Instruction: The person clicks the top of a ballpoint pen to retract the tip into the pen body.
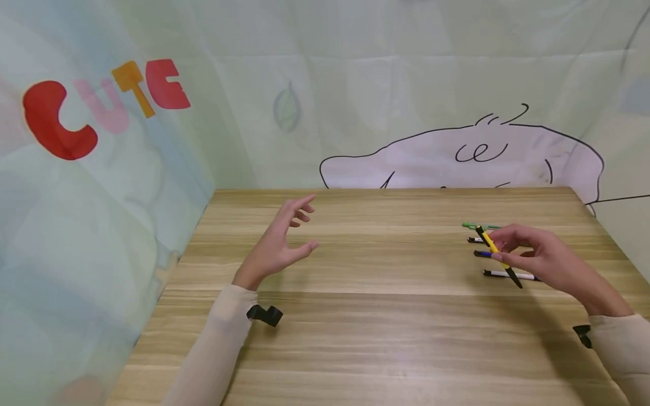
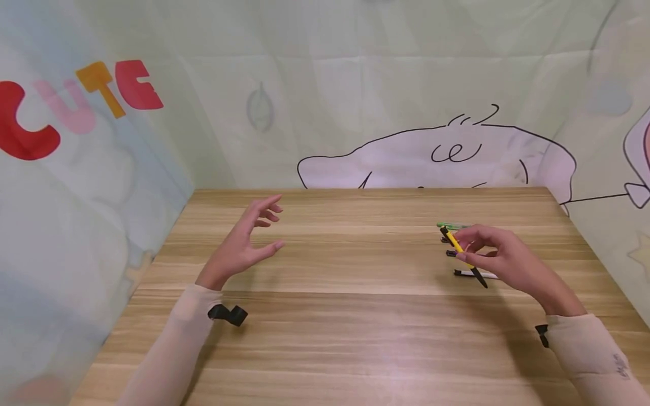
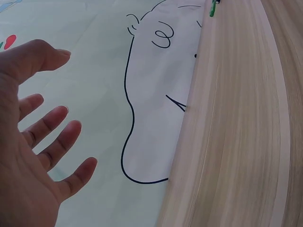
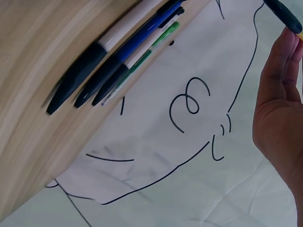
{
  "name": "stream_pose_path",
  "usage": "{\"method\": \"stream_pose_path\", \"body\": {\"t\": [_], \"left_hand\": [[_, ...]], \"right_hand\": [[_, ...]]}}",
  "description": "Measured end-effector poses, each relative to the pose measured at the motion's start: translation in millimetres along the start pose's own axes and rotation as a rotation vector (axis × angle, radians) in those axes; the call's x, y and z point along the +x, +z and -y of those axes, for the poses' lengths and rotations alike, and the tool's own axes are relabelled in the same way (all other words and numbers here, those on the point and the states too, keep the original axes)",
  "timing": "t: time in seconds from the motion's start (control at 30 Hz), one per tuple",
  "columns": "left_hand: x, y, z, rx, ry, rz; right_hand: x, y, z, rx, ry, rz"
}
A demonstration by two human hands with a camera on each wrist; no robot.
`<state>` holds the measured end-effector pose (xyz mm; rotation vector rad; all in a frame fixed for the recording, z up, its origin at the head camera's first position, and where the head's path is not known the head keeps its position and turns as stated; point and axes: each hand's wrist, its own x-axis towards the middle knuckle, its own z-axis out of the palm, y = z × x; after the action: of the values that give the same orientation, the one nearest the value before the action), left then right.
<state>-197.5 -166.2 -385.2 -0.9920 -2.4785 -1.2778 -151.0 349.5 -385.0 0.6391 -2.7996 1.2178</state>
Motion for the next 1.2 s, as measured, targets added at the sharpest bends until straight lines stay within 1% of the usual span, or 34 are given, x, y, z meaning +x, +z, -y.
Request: {"method": "stream_pose_path", "body": {"t": [0.23,0.33,0.47,0.53,0.6,0.77,0.9,1.0,1.1,1.2], "left_hand": [[-1.2,-0.9,1.3,-0.013,-0.005,-0.003],[-1.0,-0.7,1.6,-0.011,-0.004,0.001],[-1.5,-1.1,2.1,-0.006,-0.007,0.001],[-1.8,-1.3,2.2,-0.006,-0.008,0.001],[-2.0,-1.4,2.5,-0.01,-0.008,0.003],[-2.2,-0.9,3.0,-0.02,-0.002,0.004],[-2.2,-0.9,3.4,-0.02,-0.002,0.002],[-1.9,-1.0,3.9,-0.013,-0.004,0.004],[-2.2,-1.2,4.7,-0.008,-0.004,0.007],[-1.9,-1.0,5.1,-0.011,-0.002,0.009]], "right_hand": [[-10.8,-2.0,-12.7,-0.011,-0.083,0.053],[-15.7,-1.8,-17.9,-0.037,-0.093,0.073],[-22.8,-1.6,-24.1,-0.085,-0.076,0.102],[-26.3,-1.5,-27.1,-0.101,-0.072,0.126],[-29.1,-1.3,-30.6,-0.105,-0.087,0.154],[-33.9,-0.2,-38.5,-0.091,-0.119,0.191],[-36.9,-0.8,-43.5,-0.091,-0.1,0.226],[-39.4,-2.7,-47.2,-0.085,-0.099,0.272],[-40.9,-4.6,-50.4,-0.067,-0.131,0.318],[-40.8,-5.1,-52.3,-0.035,-0.138,0.364]]}}
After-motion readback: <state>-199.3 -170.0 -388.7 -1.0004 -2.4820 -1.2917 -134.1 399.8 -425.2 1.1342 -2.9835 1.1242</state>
